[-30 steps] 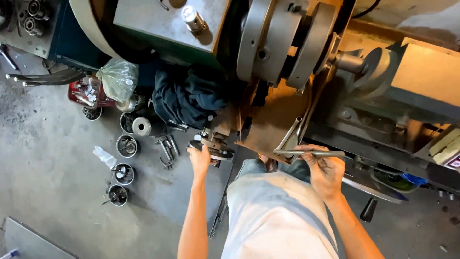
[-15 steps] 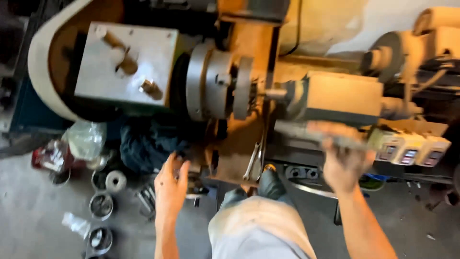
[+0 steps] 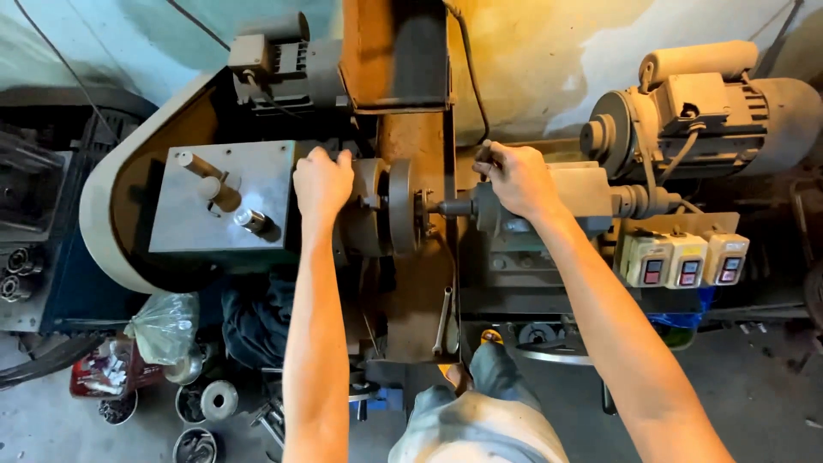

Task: Using a lathe machine to machine metal parts.

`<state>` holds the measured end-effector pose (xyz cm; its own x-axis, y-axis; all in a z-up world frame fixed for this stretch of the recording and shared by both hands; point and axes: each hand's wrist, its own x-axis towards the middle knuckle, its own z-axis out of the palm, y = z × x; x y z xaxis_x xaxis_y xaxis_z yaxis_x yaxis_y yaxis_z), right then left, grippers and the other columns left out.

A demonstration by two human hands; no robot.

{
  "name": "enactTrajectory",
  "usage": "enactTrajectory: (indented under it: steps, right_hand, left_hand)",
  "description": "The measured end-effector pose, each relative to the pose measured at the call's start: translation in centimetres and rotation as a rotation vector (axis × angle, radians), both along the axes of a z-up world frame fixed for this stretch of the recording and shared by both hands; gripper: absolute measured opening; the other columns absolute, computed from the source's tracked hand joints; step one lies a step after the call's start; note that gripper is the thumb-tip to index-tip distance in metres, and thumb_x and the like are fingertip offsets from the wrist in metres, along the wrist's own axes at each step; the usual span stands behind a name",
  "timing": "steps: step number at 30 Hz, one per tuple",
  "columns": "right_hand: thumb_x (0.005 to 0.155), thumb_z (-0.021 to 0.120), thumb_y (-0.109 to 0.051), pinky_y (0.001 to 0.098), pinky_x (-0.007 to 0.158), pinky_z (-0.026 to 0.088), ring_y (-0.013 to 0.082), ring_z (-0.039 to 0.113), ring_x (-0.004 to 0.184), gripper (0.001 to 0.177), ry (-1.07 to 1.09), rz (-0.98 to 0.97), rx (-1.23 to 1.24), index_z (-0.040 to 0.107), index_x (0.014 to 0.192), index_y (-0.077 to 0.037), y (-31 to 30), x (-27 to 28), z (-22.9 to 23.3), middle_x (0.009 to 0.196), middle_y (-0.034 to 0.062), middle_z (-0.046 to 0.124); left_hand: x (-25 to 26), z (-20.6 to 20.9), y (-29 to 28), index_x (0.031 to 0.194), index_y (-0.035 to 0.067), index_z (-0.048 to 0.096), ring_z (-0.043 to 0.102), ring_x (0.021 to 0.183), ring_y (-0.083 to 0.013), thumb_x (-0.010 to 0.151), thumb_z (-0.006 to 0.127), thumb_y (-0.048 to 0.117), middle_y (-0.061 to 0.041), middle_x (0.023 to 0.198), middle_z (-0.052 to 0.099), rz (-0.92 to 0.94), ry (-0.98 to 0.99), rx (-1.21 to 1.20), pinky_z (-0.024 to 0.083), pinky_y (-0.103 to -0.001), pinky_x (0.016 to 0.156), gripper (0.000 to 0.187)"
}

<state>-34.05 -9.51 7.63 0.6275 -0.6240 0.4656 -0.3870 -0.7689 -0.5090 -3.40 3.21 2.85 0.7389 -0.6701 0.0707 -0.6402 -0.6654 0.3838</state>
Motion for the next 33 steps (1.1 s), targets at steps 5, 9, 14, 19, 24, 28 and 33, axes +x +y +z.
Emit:
enactTrajectory:
  steps: [5, 9, 14, 19, 24, 28, 33]
  right_hand:
    - [0.094, 0.078, -0.015, 0.0443, 0.072, 0.056, 0.0366, 0.071, 0.077, 0.018, -0.014, 0.001, -0.030, 0.063, 0.085, -0.012, 0.1, -0.1, 0.0, 0.070, 0.0079, 0.069]
    - [0.092, 0.080, -0.020, 0.0433, 0.072, 0.057, 0.0350, 0.071, 0.077, 0.021, 0.038, -0.011, -0.064, 0.061, 0.083, -0.014, -0.3, -0.1, -0.7, 0.071, 0.0081, 0.069]
    - [0.092, 0.079, -0.024, 0.0440, 0.071, 0.057, 0.0359, 0.070, 0.075, 0.024, 0.085, -0.011, -0.078, 0.060, 0.081, -0.015, -0.4, 0.1, -1.1, 0.069, 0.0081, 0.067]
    - [0.093, 0.079, -0.020, 0.0447, 0.071, 0.056, 0.0380, 0.069, 0.074, 0.024, 0.055, -0.002, -0.047, 0.060, 0.081, -0.013, -0.5, 0.0, -0.8, 0.067, 0.0083, 0.067]
    - [0.091, 0.079, -0.018, 0.0450, 0.069, 0.056, 0.0388, 0.069, 0.077, 0.024, 0.032, 0.002, -0.040, 0.058, 0.080, -0.012, -0.2, -0.3, -0.2, 0.069, 0.0109, 0.066]
    - [0.090, 0.079, -0.014, 0.0462, 0.071, 0.057, 0.0374, 0.070, 0.076, 0.020, -0.006, -0.008, -0.041, 0.060, 0.081, -0.012, 0.2, -0.1, 0.6, 0.070, 0.0094, 0.069]
    - [0.091, 0.081, -0.006, 0.0464, 0.054, 0.056, 0.0423, 0.068, 0.068, 0.015, -0.253, -0.026, 0.140, 0.068, 0.085, -0.003, -0.9, 0.8, -1.3, 0.074, 0.0181, 0.071]
  left_hand:
    - [-9.6, 4.8, 7.4, 0.127, 0.001, 0.064, 0.073, 0.087, -0.0434, 0.108, 0.064, 0.022, -0.024, 0.099, 0.073, -0.045, -0.139, -0.819, 0.059, -0.047, 0.075, 0.028]
    - [-12.4, -6.9, 12.4, 0.148, 0.004, 0.051, 0.071, 0.105, -0.0361, 0.107, 0.061, 0.022, -0.021, 0.123, 0.069, 0.035, -0.154, -0.962, 0.058, -0.045, 0.087, 0.046]
    - [-14.2, -7.9, 15.0, 0.145, -0.004, 0.049, 0.059, 0.122, -0.0420, 0.093, 0.065, -0.003, -0.026, 0.133, 0.056, 0.055, -0.118, -0.848, 0.048, -0.047, 0.103, 0.055]
    - [-7.5, 5.3, 6.9, 0.134, -0.009, 0.056, 0.057, 0.123, -0.0457, 0.099, 0.070, 0.006, -0.026, 0.131, 0.057, -0.230, -0.213, -0.853, 0.047, -0.052, 0.105, 0.041]
    - [-5.0, 5.9, 4.1, 0.135, -0.007, 0.058, 0.062, 0.110, -0.0587, 0.096, 0.071, 0.037, -0.038, 0.122, 0.063, -0.103, 0.164, -0.304, 0.050, -0.063, 0.094, 0.060]
    - [-9.7, 3.0, 9.1, 0.139, -0.009, 0.054, 0.065, 0.109, -0.0500, 0.105, 0.063, 0.014, -0.033, 0.125, 0.064, -0.121, -0.049, -0.738, 0.055, -0.055, 0.088, 0.042]
    - [-12.1, -3.7, 12.9, 0.148, 0.000, 0.051, 0.066, 0.117, -0.0395, 0.099, 0.070, 0.010, -0.023, 0.136, 0.063, -0.012, -0.098, -0.890, 0.055, -0.045, 0.095, 0.054]
